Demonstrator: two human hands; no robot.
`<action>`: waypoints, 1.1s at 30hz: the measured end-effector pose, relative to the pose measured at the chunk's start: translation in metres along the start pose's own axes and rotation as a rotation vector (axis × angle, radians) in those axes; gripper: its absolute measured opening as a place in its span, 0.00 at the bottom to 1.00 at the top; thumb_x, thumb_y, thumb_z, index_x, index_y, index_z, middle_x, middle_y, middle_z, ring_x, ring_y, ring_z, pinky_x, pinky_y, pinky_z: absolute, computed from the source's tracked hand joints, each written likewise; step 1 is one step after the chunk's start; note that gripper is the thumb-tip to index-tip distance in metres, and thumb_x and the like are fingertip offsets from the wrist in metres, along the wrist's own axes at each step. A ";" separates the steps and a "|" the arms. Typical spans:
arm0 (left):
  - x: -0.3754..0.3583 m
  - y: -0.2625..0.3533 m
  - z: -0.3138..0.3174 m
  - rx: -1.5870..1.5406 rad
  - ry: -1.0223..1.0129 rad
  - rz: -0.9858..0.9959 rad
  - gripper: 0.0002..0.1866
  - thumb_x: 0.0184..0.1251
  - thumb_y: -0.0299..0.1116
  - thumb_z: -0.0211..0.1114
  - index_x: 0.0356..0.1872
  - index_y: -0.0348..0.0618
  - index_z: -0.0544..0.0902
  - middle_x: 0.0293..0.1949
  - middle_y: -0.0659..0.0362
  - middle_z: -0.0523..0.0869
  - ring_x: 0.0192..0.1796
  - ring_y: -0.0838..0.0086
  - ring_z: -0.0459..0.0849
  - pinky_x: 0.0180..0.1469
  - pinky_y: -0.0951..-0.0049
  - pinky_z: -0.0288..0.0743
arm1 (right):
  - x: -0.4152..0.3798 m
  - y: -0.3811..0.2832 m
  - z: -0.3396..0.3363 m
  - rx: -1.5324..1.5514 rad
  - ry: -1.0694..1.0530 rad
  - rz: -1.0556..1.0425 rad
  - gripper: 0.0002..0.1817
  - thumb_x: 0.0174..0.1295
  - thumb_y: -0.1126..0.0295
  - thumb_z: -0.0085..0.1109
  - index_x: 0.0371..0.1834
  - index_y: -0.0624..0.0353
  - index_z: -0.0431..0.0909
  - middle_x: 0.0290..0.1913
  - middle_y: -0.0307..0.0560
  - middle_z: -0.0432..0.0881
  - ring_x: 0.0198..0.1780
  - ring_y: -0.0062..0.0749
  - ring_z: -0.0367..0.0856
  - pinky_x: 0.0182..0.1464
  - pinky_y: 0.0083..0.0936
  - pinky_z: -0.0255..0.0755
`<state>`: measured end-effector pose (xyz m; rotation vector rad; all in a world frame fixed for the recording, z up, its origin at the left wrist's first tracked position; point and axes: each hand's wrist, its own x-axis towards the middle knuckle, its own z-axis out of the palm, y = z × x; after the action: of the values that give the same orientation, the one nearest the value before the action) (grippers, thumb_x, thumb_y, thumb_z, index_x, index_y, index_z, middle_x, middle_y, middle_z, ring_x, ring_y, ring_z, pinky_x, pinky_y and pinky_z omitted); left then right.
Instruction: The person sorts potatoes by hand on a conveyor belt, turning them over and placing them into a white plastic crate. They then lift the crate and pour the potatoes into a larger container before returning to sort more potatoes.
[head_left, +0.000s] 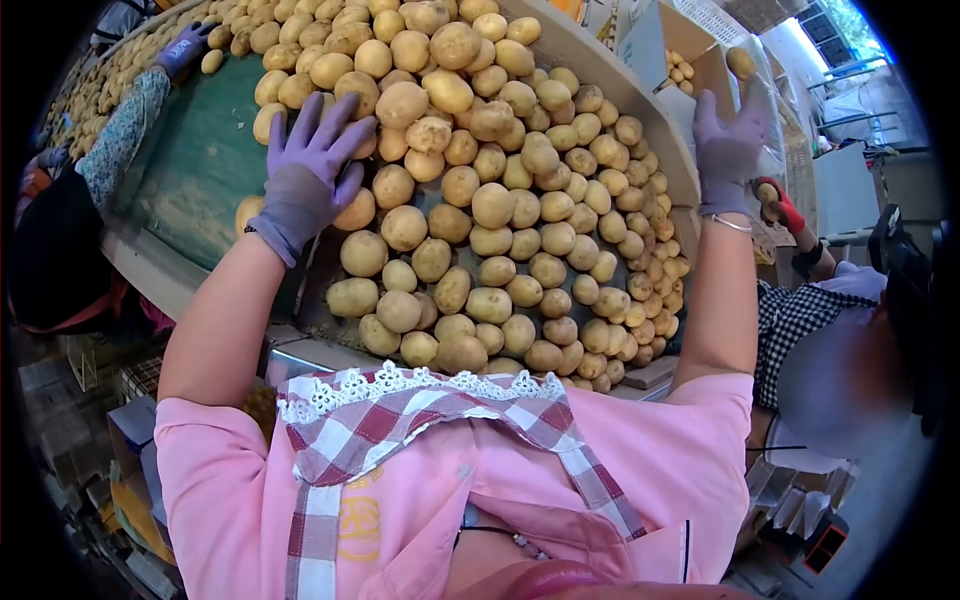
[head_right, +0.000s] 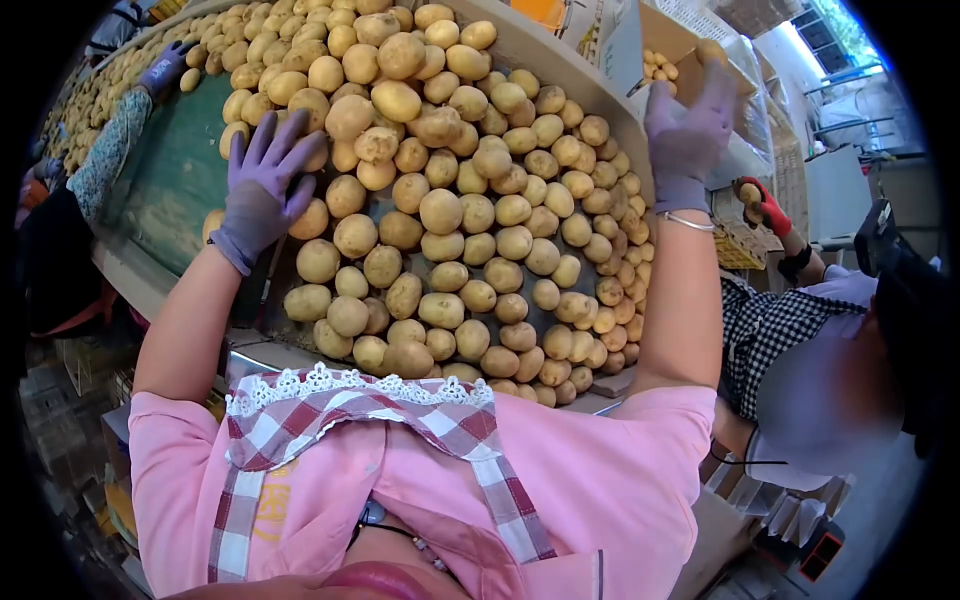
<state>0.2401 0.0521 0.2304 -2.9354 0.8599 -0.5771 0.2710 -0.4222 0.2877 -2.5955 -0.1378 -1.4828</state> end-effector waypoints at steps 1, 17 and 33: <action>-0.001 0.000 0.000 0.005 0.002 0.006 0.31 0.60 0.41 0.65 0.69 0.64 0.73 0.76 0.61 0.66 0.75 0.50 0.63 0.72 0.42 0.53 | -0.005 -0.014 0.011 0.132 -0.044 -0.074 0.25 0.58 0.60 0.69 0.58 0.57 0.79 0.55 0.54 0.82 0.51 0.49 0.82 0.55 0.41 0.77; -0.012 -0.015 0.014 0.113 0.016 -0.088 0.36 0.58 0.48 0.70 0.71 0.72 0.71 0.76 0.55 0.63 0.77 0.52 0.59 0.75 0.41 0.50 | -0.114 -0.113 0.060 0.858 -0.697 0.631 0.12 0.62 0.63 0.63 0.45 0.55 0.83 0.44 0.51 0.84 0.43 0.45 0.83 0.44 0.37 0.78; -0.008 -0.008 0.018 0.061 0.013 -0.019 0.36 0.59 0.43 0.68 0.72 0.71 0.69 0.75 0.57 0.65 0.76 0.48 0.61 0.74 0.39 0.52 | -0.060 -0.142 0.021 0.008 -1.445 -0.074 0.32 0.53 0.65 0.67 0.65 0.50 0.72 0.51 0.56 0.84 0.56 0.47 0.83 0.55 0.38 0.79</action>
<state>0.2442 0.0619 0.2119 -2.8915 0.8015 -0.6123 0.2367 -0.2786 0.2374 -3.0341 -0.3581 0.6204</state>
